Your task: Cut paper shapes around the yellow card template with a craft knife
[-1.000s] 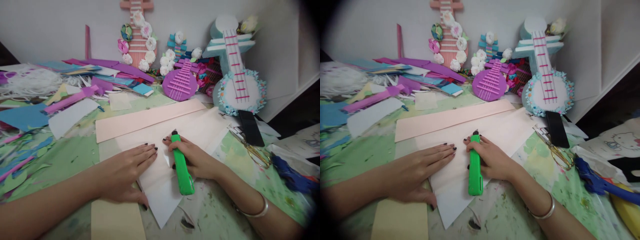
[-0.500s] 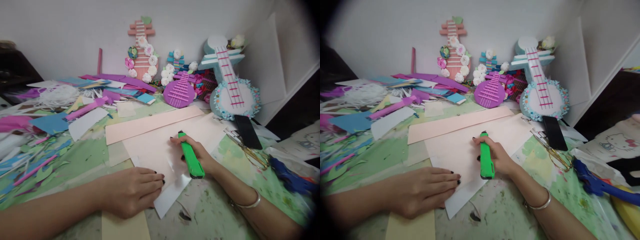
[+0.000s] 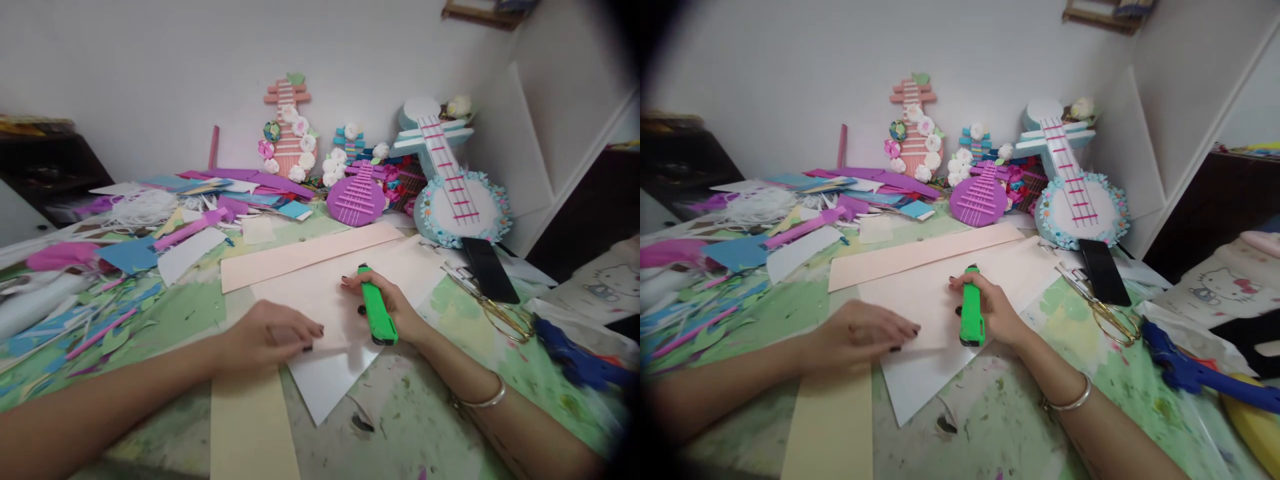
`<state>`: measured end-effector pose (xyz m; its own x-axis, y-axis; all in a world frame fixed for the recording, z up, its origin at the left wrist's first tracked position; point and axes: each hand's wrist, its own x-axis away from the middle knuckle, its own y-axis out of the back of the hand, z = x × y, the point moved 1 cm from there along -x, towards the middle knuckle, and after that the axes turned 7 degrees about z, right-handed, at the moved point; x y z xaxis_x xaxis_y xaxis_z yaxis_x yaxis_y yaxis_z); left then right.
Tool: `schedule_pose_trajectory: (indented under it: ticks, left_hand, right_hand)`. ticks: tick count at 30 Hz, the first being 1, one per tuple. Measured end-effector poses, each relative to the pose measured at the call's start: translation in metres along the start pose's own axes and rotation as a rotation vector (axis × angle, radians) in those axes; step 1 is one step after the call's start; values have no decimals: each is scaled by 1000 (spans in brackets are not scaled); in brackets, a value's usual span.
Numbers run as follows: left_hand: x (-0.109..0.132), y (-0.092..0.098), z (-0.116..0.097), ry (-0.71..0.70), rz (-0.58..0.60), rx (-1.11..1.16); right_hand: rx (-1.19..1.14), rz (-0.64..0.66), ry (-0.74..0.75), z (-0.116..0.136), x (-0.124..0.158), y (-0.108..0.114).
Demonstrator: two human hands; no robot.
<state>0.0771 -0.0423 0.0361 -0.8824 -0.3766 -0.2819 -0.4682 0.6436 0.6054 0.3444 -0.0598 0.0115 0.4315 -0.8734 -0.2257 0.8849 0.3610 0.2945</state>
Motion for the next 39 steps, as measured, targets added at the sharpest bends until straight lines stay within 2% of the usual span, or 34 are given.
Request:
schedule_pose_trajectory:
  ticks: [2,4,7,11,15,24,31,33,36,37,39]
  left_hand:
    - [-4,13,9,207,-228,57]
    - [-7,29,20,348,-444,76]
    - [-12,48,40,426,-565,40]
    - [-16,61,65,509,-644,-22]
    - [-17,68,82,574,-659,-114]
    - [-11,81,105,733,-543,-304]
    - [-9,81,107,745,-491,-340]
    - [-8,81,107,736,-491,-344]
    - [-8,81,108,726,-492,-342]
    - [-8,81,109,724,-492,-340]
    - [-7,81,110,722,-493,-336]
  right_hand:
    - [-24,8,-20,-1,0,0]
    - [-53,15,-37,-2,1,-1]
    - [-72,8,-23,-4,0,-2]
    - [-23,6,2,-5,0,-2]
    - [60,21,-4,-4,1,-2]
    - [206,34,-16,-9,4,-3]
    - [165,42,-22,-7,5,0]
    - [95,67,10,-2,5,2]
    - [-199,107,79,12,4,1]
    - [-311,93,84,18,4,0]
    - [-470,-17,30,27,5,-2]
